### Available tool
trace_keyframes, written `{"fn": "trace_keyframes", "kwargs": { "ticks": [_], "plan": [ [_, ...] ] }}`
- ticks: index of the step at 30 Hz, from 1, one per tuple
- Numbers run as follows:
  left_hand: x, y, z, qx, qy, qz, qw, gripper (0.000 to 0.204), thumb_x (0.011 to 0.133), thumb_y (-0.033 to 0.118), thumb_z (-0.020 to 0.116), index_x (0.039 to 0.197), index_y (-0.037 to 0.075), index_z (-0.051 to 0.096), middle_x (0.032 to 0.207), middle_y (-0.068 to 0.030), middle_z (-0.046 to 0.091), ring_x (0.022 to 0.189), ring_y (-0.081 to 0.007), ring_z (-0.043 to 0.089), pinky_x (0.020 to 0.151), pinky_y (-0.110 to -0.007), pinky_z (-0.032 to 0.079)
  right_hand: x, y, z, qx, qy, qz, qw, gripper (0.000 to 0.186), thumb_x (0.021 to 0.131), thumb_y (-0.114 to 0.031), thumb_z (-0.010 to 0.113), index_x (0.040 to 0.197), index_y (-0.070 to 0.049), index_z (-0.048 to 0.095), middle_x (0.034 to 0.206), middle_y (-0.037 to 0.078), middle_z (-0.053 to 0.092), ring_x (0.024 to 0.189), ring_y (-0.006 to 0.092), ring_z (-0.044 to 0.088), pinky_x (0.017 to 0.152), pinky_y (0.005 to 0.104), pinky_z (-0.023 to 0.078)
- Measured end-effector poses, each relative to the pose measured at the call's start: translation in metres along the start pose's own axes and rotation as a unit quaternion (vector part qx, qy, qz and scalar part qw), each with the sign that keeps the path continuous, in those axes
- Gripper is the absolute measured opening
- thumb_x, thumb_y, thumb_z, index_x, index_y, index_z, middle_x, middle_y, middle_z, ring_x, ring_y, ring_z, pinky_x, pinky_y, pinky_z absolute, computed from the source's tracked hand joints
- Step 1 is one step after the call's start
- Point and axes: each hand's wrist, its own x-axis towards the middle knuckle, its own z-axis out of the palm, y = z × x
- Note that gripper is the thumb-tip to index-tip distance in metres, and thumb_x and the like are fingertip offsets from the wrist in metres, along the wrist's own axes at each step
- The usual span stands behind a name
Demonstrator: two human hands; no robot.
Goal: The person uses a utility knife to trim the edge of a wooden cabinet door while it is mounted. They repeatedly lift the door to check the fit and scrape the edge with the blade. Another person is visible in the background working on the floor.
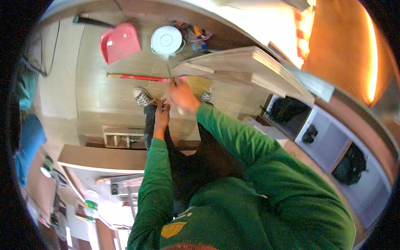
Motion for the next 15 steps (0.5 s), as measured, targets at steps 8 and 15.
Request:
{"fn": "trace_keyframes", "kwargs": {
  "ticks": [8, 15],
  "plan": [
    [-0.053, 0.081, -0.095, -0.152, -0.086, -0.052, 0.983, 0.049, 0.104, 0.032, 0.062, 0.146, 0.008, 0.049, 0.132, -0.0154, 0.062, 0.116, -0.0298, 0.064, 0.102, -0.042, 0.051, -0.264, 0.013, -0.079, -0.057, -0.079, 0.074, 0.992, 0.041, 0.097, -0.038, 0.058, 0.106, 0.002, 0.064, 0.097, 0.025, 0.069, 0.093, 0.0408, 0.068, 0.084, 0.0499, 0.052],
    [-0.031, 0.149, -0.231, 0.130, -0.147, -0.148, 0.969, 0.050, 0.104, 0.028, 0.054, 0.144, 0.000, 0.047, 0.126, -0.0165, 0.062, 0.101, -0.0318, 0.067, 0.078, -0.038, 0.060, -0.390, 0.054, -0.047, 0.019, 0.091, 0.119, 0.989, 0.043, 0.101, -0.044, 0.053, 0.112, -0.005, 0.066, 0.101, 0.023, 0.072, 0.100, 0.0437, 0.069, 0.087, 0.0565, 0.051]
  ]
}}
